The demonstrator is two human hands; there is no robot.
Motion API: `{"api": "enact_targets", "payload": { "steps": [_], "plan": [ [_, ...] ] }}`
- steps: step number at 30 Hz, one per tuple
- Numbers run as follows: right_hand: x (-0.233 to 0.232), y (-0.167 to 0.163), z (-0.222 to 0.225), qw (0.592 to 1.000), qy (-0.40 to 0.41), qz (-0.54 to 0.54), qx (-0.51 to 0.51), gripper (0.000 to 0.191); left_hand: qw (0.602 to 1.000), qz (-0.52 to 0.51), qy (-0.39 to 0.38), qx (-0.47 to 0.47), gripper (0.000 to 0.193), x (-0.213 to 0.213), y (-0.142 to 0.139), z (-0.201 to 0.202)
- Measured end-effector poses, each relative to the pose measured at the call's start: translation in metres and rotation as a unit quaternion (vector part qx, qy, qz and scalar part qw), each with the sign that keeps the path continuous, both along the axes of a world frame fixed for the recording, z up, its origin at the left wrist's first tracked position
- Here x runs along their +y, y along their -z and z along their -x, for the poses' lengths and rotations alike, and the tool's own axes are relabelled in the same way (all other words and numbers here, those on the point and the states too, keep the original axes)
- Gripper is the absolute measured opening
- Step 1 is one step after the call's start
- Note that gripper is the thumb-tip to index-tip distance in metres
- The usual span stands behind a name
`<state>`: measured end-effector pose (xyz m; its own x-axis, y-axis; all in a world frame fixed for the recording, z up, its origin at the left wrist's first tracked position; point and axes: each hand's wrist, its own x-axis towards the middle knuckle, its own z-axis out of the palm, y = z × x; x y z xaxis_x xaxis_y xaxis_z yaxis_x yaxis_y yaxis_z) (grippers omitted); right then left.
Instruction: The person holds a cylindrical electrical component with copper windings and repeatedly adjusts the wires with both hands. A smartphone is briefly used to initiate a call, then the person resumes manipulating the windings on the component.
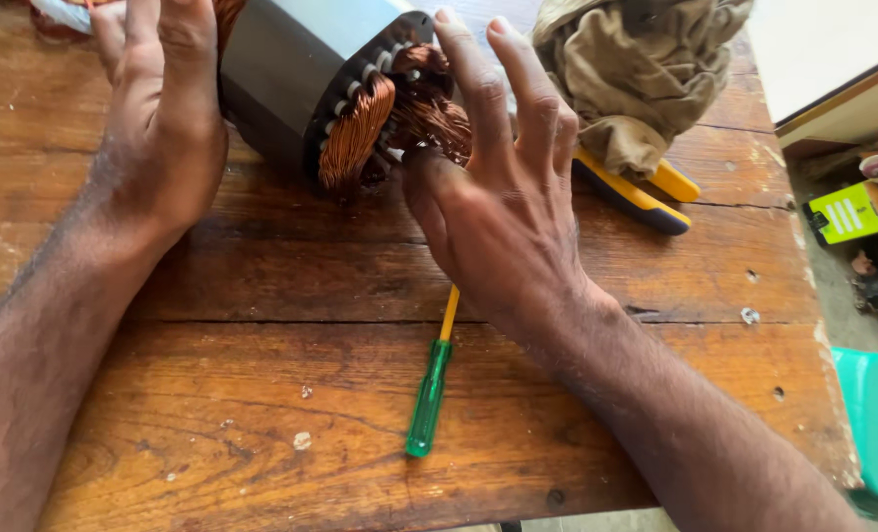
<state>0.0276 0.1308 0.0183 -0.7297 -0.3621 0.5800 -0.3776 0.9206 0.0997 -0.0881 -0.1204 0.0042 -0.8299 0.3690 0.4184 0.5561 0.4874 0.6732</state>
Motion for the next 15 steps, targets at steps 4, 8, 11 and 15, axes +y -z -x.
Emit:
{"api": "enact_targets", "payload": {
  "steps": [4,8,11,15],
  "plan": [
    [-0.0059,0.0066,0.0018,0.997,0.037,0.028,-0.06,0.025,1.0,0.005,-0.005,0.003,0.088,0.0049,0.0026,0.0005],
    [-0.0076,0.0072,0.0025,0.998,0.021,0.051,-0.026,0.016,1.0,0.019,-0.007,-0.002,0.088,0.0069,-0.0004,-0.0019],
    [-0.0091,0.0076,0.0028,0.998,0.017,0.058,-0.021,0.017,0.999,0.014,-0.037,-0.002,0.095,0.008,-0.0037,-0.0016],
    [-0.0091,0.0098,0.0011,0.999,0.028,0.03,-0.01,0.02,0.998,0.015,-0.028,0.049,0.093,0.0083,-0.0035,-0.0015]
  ]
}}
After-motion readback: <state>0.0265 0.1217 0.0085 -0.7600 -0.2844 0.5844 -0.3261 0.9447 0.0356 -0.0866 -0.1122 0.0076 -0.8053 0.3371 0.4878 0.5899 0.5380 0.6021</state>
